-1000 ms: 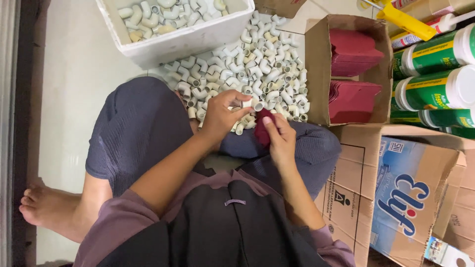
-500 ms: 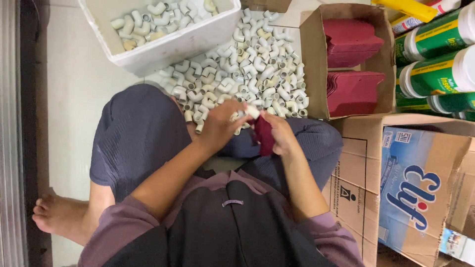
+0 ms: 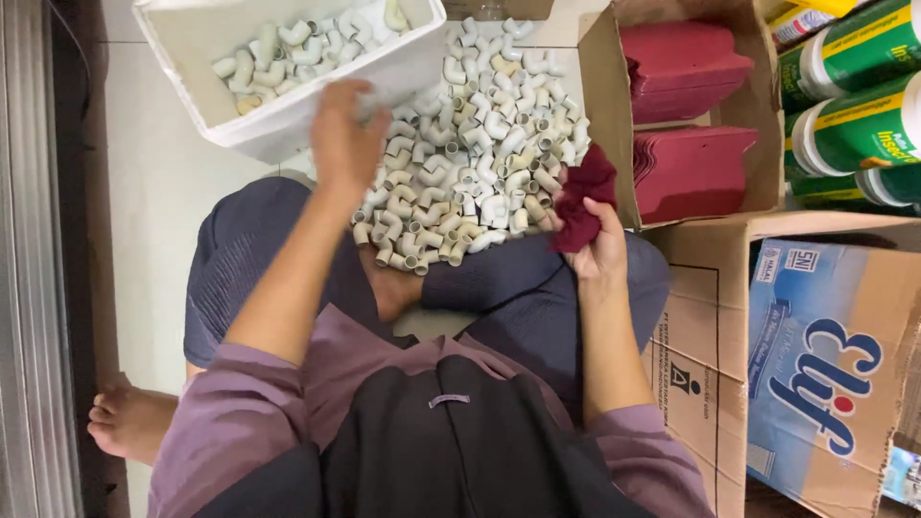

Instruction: Cleaning small white plastic pipe fittings by wiping them individually with a red cloth.

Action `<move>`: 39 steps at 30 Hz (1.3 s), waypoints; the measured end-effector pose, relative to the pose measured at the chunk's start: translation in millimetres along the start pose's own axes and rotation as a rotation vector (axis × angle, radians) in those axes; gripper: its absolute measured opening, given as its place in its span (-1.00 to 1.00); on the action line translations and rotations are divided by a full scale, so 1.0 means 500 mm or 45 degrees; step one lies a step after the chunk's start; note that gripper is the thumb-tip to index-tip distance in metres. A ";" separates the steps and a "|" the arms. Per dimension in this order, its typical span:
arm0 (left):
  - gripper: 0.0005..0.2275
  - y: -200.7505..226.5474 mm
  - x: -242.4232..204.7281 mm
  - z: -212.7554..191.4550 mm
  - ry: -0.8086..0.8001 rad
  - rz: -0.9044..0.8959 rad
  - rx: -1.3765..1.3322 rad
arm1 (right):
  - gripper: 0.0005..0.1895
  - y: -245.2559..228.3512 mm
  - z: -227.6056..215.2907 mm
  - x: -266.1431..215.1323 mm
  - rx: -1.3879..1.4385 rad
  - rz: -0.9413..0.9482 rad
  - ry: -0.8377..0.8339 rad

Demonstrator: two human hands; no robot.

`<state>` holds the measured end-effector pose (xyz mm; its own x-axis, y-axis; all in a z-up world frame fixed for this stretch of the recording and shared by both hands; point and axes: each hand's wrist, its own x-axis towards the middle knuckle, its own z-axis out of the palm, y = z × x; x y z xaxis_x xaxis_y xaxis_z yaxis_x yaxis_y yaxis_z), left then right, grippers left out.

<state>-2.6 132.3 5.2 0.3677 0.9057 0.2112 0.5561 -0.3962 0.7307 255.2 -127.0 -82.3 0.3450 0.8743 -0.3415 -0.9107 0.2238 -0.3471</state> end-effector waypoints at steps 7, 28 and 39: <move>-0.80 -0.046 -0.037 0.310 -0.393 0.047 0.151 | -0.69 0.027 0.003 0.013 -0.348 -0.050 0.150; -0.68 0.009 -0.184 0.223 -0.581 -0.423 -0.293 | -0.49 0.155 0.128 -0.052 -1.773 -0.572 0.371; -0.80 0.074 -0.231 0.039 -0.482 0.338 -0.412 | -0.62 0.134 0.157 -0.063 -1.280 -0.202 0.202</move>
<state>-9.9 10.0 -4.7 0.7390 0.6399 0.2108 0.1728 -0.4824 0.8587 165.5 -105.7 -26.5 0.5371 0.7830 -0.3138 -0.2661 -0.1957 -0.9439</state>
